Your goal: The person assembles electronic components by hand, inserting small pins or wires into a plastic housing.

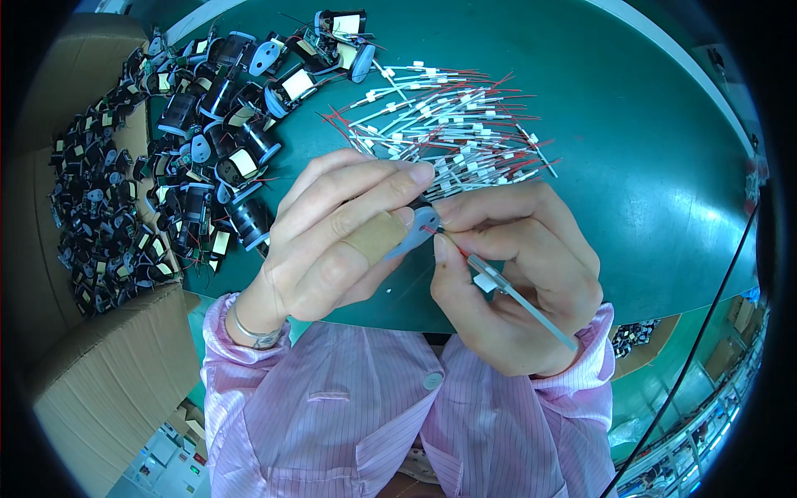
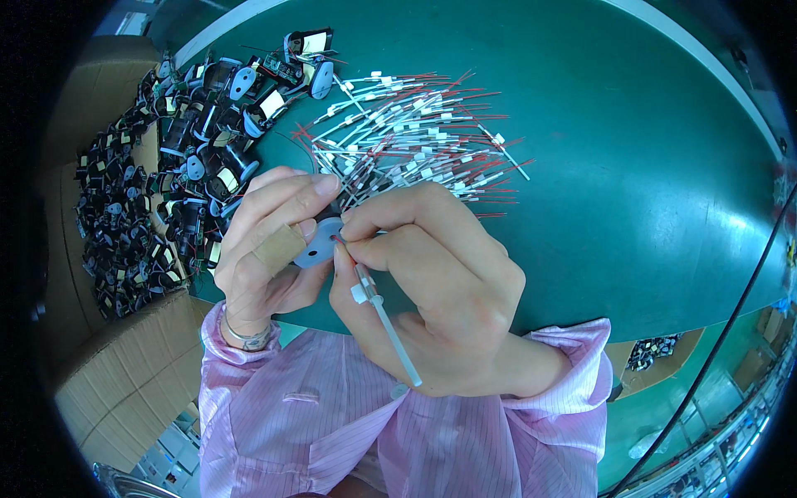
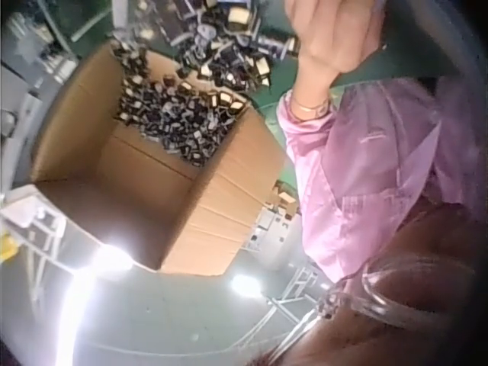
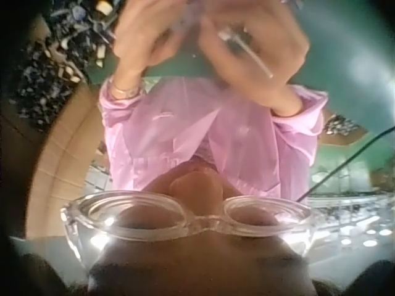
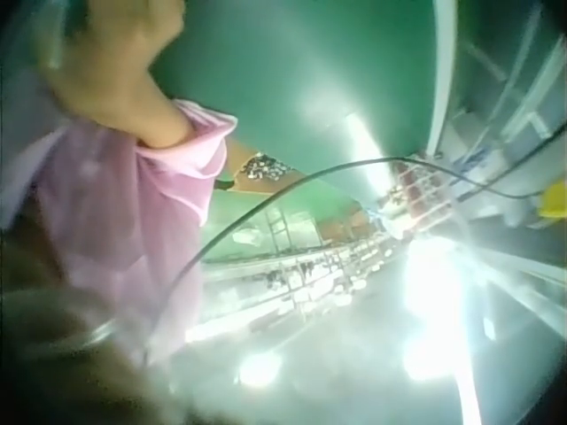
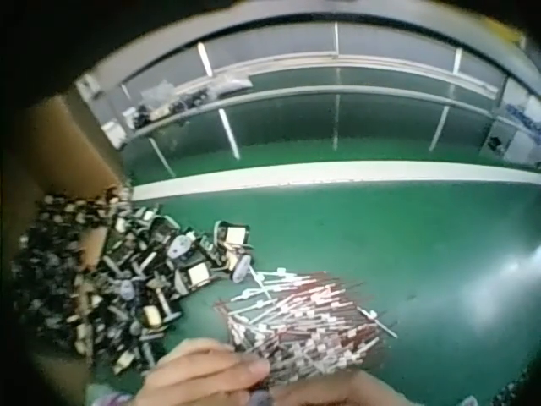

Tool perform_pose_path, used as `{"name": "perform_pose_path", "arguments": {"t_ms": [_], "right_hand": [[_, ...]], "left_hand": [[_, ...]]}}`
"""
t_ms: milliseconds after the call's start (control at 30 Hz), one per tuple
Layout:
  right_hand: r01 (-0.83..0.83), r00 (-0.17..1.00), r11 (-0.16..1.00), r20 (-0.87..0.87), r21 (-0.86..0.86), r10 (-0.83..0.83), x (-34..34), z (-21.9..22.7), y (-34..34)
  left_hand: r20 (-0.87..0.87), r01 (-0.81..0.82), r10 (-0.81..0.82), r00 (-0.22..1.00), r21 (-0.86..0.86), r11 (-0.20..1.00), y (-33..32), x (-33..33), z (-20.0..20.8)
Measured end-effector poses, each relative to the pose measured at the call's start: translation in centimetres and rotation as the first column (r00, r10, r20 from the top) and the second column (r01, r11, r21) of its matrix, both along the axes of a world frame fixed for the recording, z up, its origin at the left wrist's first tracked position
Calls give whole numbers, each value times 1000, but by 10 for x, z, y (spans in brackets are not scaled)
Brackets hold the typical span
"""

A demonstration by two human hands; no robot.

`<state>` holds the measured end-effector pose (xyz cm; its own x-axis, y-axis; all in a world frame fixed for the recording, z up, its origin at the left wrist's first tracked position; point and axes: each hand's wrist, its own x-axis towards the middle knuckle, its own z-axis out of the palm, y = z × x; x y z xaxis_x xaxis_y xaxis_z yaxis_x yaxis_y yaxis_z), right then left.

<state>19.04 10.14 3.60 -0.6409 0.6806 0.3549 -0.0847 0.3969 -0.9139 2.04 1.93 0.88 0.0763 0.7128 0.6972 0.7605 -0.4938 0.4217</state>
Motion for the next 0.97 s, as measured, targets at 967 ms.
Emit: {"name": "perform_pose_path", "arguments": {"t_ms": [967], "right_hand": [[-93, 995, 967, -2, -239, 95, 0, -5, 3]], "left_hand": [[159, 21, 4, 987, -152, 988, -2, -9, 8]]}}
